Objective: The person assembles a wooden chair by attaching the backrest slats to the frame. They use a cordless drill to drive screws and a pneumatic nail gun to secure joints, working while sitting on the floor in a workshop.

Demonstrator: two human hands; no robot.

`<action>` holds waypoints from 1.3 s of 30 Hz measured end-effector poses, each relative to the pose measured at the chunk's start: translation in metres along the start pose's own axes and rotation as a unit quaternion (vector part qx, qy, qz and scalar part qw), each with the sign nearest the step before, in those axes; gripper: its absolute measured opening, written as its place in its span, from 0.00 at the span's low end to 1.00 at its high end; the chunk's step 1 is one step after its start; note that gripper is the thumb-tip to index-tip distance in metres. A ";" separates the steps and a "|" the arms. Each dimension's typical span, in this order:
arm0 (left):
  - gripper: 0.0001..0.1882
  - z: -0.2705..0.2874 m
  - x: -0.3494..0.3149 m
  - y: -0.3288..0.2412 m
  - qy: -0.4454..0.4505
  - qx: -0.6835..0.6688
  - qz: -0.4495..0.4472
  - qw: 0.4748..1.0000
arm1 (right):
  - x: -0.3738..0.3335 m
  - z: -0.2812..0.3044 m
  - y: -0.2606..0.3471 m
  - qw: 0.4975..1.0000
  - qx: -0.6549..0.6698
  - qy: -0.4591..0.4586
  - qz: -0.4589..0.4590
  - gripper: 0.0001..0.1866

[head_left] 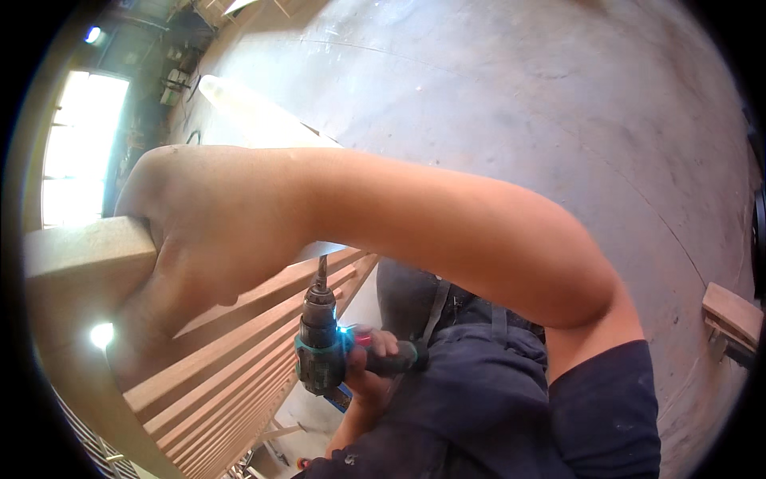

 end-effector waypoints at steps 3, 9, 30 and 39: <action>0.20 0.014 0.004 0.011 0.025 -0.003 -0.002 1.000 | -0.002 -0.002 -0.005 0.999 -0.014 -0.018 0.022 0.32; 0.20 0.025 -0.013 0.017 0.005 -0.054 0.031 0.998 | -0.003 -0.007 -0.007 0.998 0.010 -0.043 0.035 0.31; 0.20 0.269 -0.238 0.303 -0.505 0.466 0.237 0.687 | -0.110 0.003 -0.076 0.773 -0.597 -0.132 -0.168 0.28; 0.17 0.273 -0.286 0.461 -0.481 0.504 0.264 0.667 | -0.192 0.113 -0.133 0.833 -0.537 -0.040 -0.126 0.14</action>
Point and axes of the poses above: each hand's wrist, its own x-axis towards the middle knuckle, its own z-axis out of the back of the hand, y = z × x, the point moved 4 cm from there along x, towards the middle knuckle, and after that the axes turned 15 degrees about z, right-handed, at the moved point
